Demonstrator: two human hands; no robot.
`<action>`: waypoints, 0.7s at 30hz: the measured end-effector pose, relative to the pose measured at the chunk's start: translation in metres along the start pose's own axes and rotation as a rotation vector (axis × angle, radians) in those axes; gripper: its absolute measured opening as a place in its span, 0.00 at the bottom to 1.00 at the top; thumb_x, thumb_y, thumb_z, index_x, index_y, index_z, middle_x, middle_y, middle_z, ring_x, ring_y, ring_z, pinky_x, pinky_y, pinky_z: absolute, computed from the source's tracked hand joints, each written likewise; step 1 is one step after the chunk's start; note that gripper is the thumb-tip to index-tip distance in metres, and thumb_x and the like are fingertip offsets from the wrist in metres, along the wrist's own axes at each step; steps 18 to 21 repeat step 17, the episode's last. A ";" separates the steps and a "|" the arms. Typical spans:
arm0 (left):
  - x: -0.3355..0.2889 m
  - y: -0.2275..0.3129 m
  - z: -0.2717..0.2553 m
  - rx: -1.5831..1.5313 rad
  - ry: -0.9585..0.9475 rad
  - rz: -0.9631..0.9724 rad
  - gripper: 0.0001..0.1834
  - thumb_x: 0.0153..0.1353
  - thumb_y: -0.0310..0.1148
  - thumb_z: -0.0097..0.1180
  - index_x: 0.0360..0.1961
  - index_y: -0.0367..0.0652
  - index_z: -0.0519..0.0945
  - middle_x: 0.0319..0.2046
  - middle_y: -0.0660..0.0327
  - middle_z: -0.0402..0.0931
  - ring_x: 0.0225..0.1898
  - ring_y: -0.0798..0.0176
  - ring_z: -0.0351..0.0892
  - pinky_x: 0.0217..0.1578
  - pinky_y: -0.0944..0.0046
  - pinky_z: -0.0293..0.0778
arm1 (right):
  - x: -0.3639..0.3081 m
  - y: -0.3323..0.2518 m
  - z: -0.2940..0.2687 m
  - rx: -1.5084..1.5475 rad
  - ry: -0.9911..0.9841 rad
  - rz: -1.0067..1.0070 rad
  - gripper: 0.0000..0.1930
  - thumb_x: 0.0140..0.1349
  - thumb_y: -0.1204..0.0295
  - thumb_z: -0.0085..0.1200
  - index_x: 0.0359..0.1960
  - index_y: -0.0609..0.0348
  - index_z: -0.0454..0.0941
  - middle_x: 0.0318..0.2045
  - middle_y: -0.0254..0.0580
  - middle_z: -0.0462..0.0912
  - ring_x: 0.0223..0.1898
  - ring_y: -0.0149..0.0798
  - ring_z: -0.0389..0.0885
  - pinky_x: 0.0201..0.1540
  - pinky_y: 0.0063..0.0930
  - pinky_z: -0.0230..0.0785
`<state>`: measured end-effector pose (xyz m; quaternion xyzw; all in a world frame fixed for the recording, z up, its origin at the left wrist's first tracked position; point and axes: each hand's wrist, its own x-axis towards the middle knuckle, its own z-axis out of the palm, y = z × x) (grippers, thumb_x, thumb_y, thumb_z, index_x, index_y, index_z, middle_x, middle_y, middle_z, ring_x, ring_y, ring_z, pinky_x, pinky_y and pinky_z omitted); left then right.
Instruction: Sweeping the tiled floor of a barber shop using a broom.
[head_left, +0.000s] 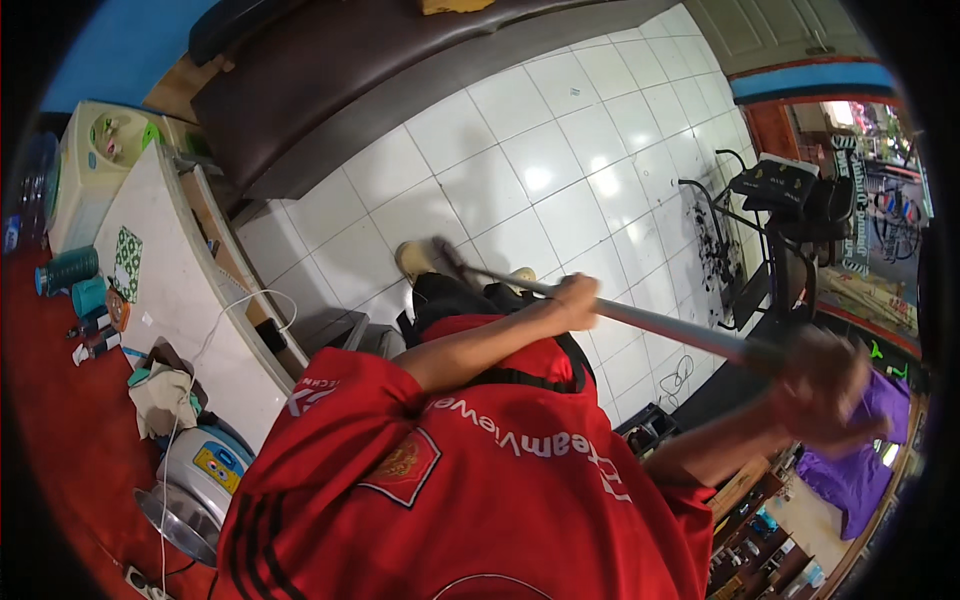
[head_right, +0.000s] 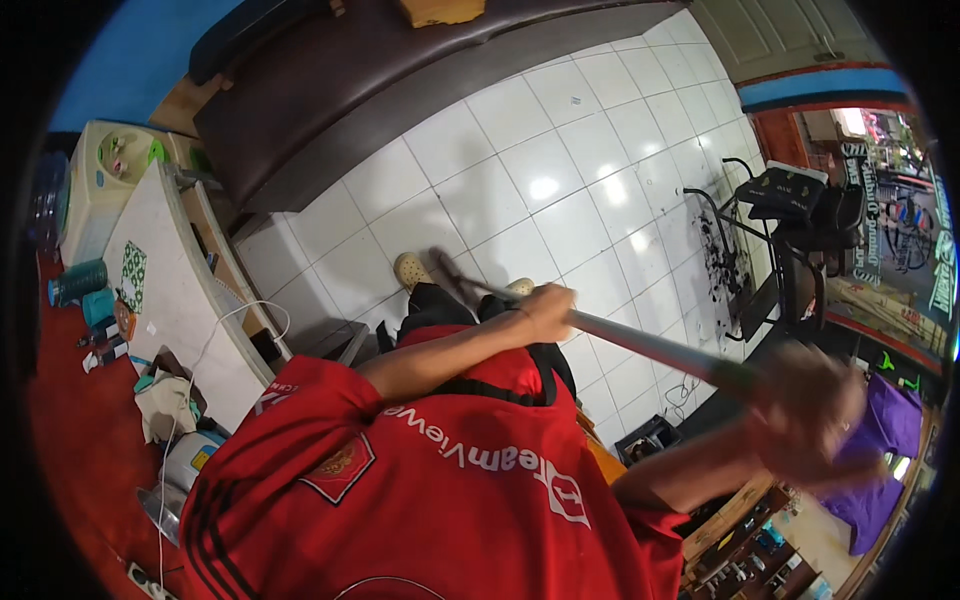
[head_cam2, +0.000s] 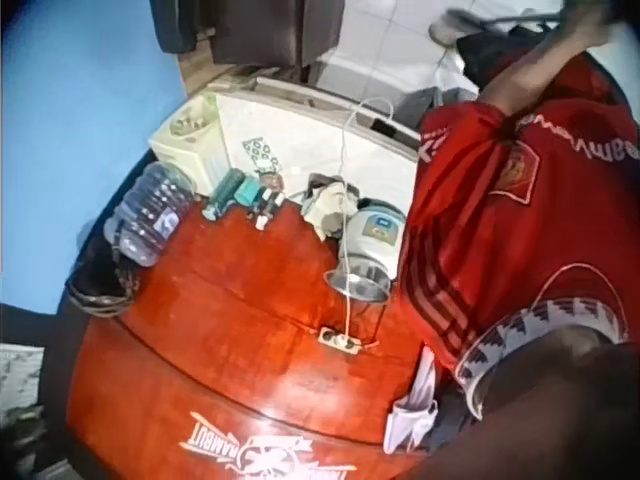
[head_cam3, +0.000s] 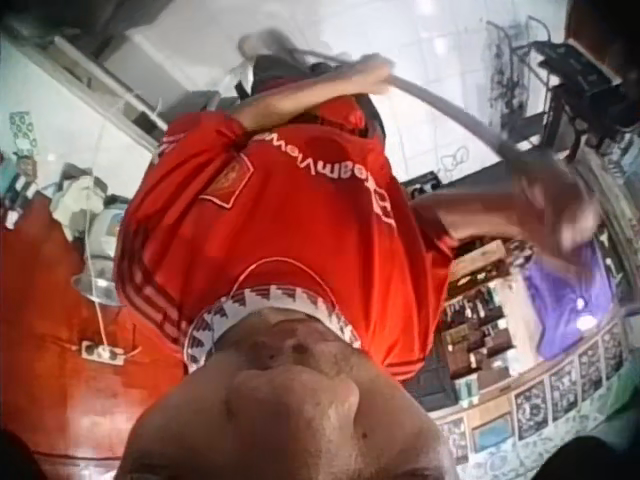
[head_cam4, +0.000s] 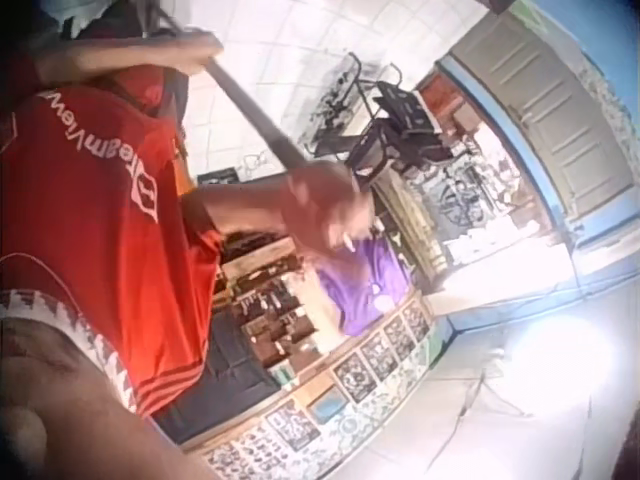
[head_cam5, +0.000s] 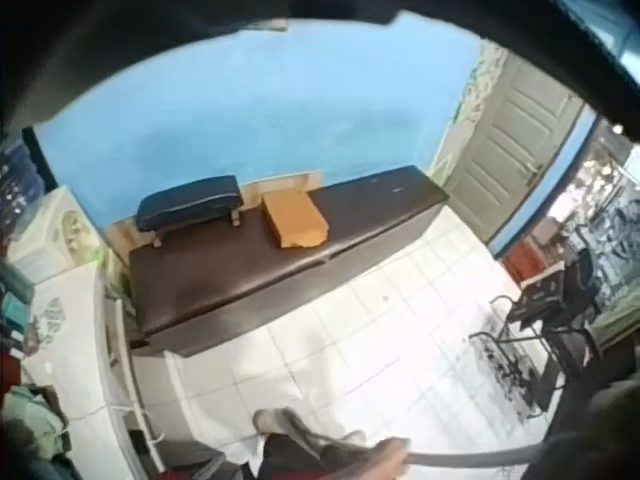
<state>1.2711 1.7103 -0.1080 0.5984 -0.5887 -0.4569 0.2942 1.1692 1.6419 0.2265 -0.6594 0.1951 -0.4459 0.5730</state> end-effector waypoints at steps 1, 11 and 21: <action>-0.002 -0.015 0.011 0.024 -0.018 -0.106 0.08 0.39 0.27 0.58 0.23 0.34 0.80 0.26 0.40 0.79 0.35 0.42 0.81 0.39 0.51 0.78 | 0.001 0.026 -0.001 0.217 -0.081 0.085 0.37 0.58 0.30 0.31 0.23 0.57 0.64 0.13 0.30 0.62 0.11 0.28 0.58 0.14 0.23 0.53; 0.038 -0.055 0.090 0.018 0.158 0.150 0.10 0.49 0.31 0.58 0.22 0.39 0.69 0.23 0.48 0.70 0.30 0.42 0.71 0.30 0.49 0.66 | -0.053 0.033 -0.008 -0.156 -0.056 -0.025 0.41 0.40 0.21 0.40 0.09 0.51 0.53 0.07 0.27 0.57 0.07 0.30 0.61 0.12 0.22 0.55; 0.122 -0.077 0.078 0.015 0.019 0.211 0.14 0.52 0.36 0.59 0.30 0.38 0.69 0.29 0.46 0.72 0.35 0.39 0.74 0.36 0.49 0.72 | -0.065 0.054 0.019 -0.679 -0.245 0.013 0.33 0.54 0.40 0.51 0.08 0.51 0.53 0.09 0.29 0.63 0.11 0.33 0.69 0.19 0.28 0.63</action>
